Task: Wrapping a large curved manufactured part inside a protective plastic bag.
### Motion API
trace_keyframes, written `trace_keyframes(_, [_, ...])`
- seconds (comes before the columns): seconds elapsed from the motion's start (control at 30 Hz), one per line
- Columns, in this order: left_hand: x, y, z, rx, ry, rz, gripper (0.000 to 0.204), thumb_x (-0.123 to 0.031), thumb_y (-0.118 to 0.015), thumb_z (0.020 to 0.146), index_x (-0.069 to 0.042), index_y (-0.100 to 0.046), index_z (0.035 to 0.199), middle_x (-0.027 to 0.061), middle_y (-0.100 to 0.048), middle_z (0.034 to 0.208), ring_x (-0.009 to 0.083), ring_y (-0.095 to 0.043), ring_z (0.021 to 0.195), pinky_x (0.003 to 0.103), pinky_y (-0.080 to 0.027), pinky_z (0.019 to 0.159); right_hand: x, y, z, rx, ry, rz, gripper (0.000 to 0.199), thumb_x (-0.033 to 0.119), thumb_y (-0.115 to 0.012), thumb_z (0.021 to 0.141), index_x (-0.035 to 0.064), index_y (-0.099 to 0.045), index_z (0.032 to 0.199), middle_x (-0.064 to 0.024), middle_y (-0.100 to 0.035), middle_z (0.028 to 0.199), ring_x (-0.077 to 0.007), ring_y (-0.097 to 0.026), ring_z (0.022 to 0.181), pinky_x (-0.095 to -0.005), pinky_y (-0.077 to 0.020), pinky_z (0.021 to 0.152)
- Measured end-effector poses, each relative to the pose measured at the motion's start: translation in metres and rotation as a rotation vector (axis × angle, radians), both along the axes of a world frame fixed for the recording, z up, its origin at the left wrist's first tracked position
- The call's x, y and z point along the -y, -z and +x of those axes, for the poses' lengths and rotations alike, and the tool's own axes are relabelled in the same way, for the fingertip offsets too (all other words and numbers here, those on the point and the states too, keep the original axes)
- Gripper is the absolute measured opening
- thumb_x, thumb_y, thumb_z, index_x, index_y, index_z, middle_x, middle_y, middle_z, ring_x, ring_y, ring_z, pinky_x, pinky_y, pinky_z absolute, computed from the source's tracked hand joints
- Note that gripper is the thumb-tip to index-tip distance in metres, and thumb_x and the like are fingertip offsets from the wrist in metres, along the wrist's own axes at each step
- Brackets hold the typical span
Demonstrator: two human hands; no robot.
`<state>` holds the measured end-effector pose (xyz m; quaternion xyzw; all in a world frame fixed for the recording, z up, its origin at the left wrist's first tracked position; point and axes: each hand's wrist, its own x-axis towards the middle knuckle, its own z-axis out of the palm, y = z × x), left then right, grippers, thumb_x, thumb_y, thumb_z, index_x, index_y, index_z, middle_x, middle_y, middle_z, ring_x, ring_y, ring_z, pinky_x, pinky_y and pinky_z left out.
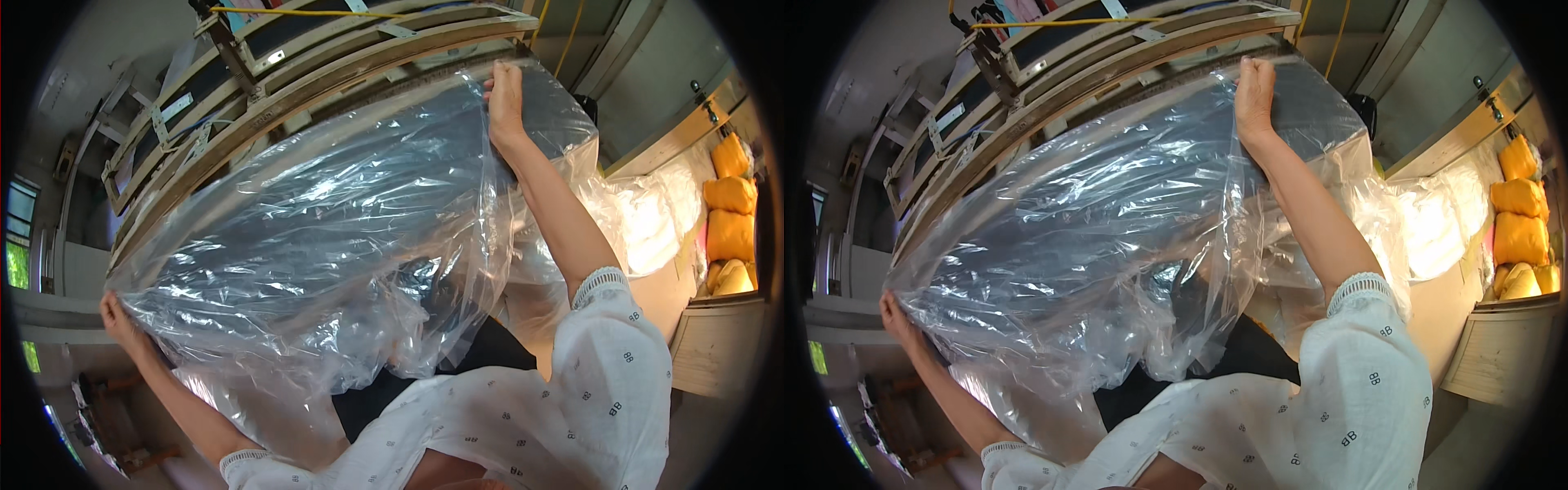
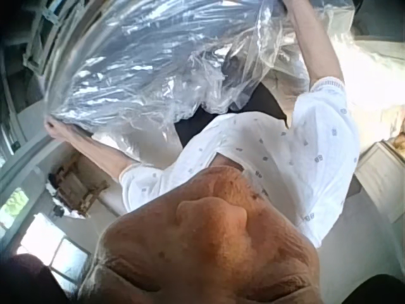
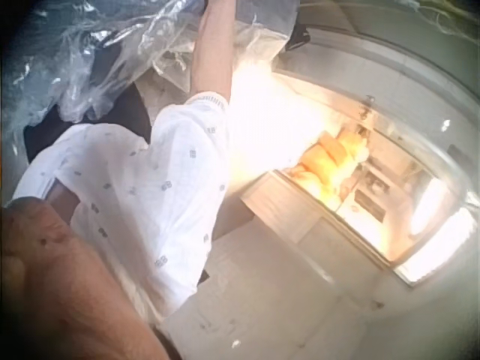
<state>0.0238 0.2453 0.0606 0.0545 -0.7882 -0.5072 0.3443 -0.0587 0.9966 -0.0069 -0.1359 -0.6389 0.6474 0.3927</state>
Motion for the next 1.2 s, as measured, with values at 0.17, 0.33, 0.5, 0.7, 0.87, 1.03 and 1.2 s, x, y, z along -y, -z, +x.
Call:
trace_keyframes(0.17, [-0.006,-0.055,0.122,0.071,-0.335,0.143,0.031,-0.025,-0.054,0.092,-0.006,-0.055,0.115,-0.0002,-0.057,0.109,0.0082,-0.051,0.09,0.02,-0.039,0.071,0.038,-0.019,0.058,0.131,-0.513,-0.493,0.031,0.023,-0.062,0.085,0.0046,-0.048,0.106,-0.0053,-0.053,0.093,-0.0107,-0.053,0.075,-0.0248,-0.0464,0.064])
trace_keyframes(0.33, [0.002,-0.049,0.231,0.068,-0.394,0.222,0.031,-0.026,-0.057,0.09,-0.009,-0.055,0.115,-0.0011,-0.058,0.106,0.0073,-0.051,0.086,0.019,-0.038,0.066,0.042,-0.034,0.09,0.451,-0.926,-0.161,0.024,0.021,-0.064,0.084,0.0049,-0.056,0.1,-0.0006,-0.057,0.079,-0.0034,-0.047,0.058,-0.0161,-0.0365,0.044])
trace_keyframes(0.5, [-0.001,-0.025,0.279,0.237,-0.494,0.242,0.031,-0.024,-0.061,0.088,-0.008,-0.057,0.114,0.0001,-0.06,0.101,0.0101,-0.053,0.085,0.022,-0.041,0.066,0.044,-0.024,0.103,0.188,-0.72,0.212,0.017,0.016,-0.062,0.082,0.003,-0.061,0.093,0.0041,-0.053,0.07,-0.0023,-0.044,0.06,-0.0187,-0.0363,0.053])
trace_keyframes(0.7, [-0.08,-0.013,0.197,0.384,-0.193,-0.989,0.03,-0.007,-0.058,0.081,-0.001,-0.058,0.111,0.0129,-0.057,0.111,0.0252,-0.051,0.109,0.031,-0.039,0.093,0.049,-0.04,0.13,0.216,-0.785,0.309,0.023,0.008,-0.057,0.08,0.0013,-0.055,0.102,0.0062,-0.044,0.063,-0.0027,-0.04,0.06,-0.0196,-0.0358,0.057])
trace_keyframes(0.87, [-0.365,-0.038,0.082,0.178,0.487,-0.657,0.019,-0.004,-0.059,0.083,-0.001,-0.063,0.101,0.0112,-0.059,0.106,0.0221,-0.055,0.103,0.029,-0.041,0.089,0.045,-0.046,0.153,0.219,-0.775,0.34,0.03,0.006,-0.057,0.078,0.0025,-0.051,0.108,0.0047,-0.042,0.062,-0.0038,-0.039,0.059,-0.0202,-0.0353,0.056])
trace_keyframes(1.03, [-0.505,-0.044,0.031,-0.015,0.861,-0.605,0.023,-0.012,-0.067,0.077,-0.005,-0.065,0.099,0.0112,-0.062,0.096,0.0276,-0.06,0.085,0.031,-0.048,0.069,0.049,-0.064,0.171,0.205,-0.83,0.339,0.034,0.004,-0.057,0.077,0.003,-0.049,0.11,0.0039,-0.042,0.063,-0.0044,-0.04,0.059,-0.0206,-0.0355,0.056])
trace_keyframes(1.2, [-0.541,-0.017,0.003,0.047,1.082,-0.296,0.016,-0.006,-0.068,0.076,-0.003,-0.068,0.092,0.0076,-0.064,0.093,0.0164,-0.061,0.085,0.026,-0.048,0.072,0.03,-0.075,0.168,0.324,-1.093,-0.098,0.048,0.006,-0.057,0.08,0.0052,-0.042,0.125,0.0044,-0.047,0.07,0.0005,-0.042,0.063,-0.0161,-0.0321,0.054])
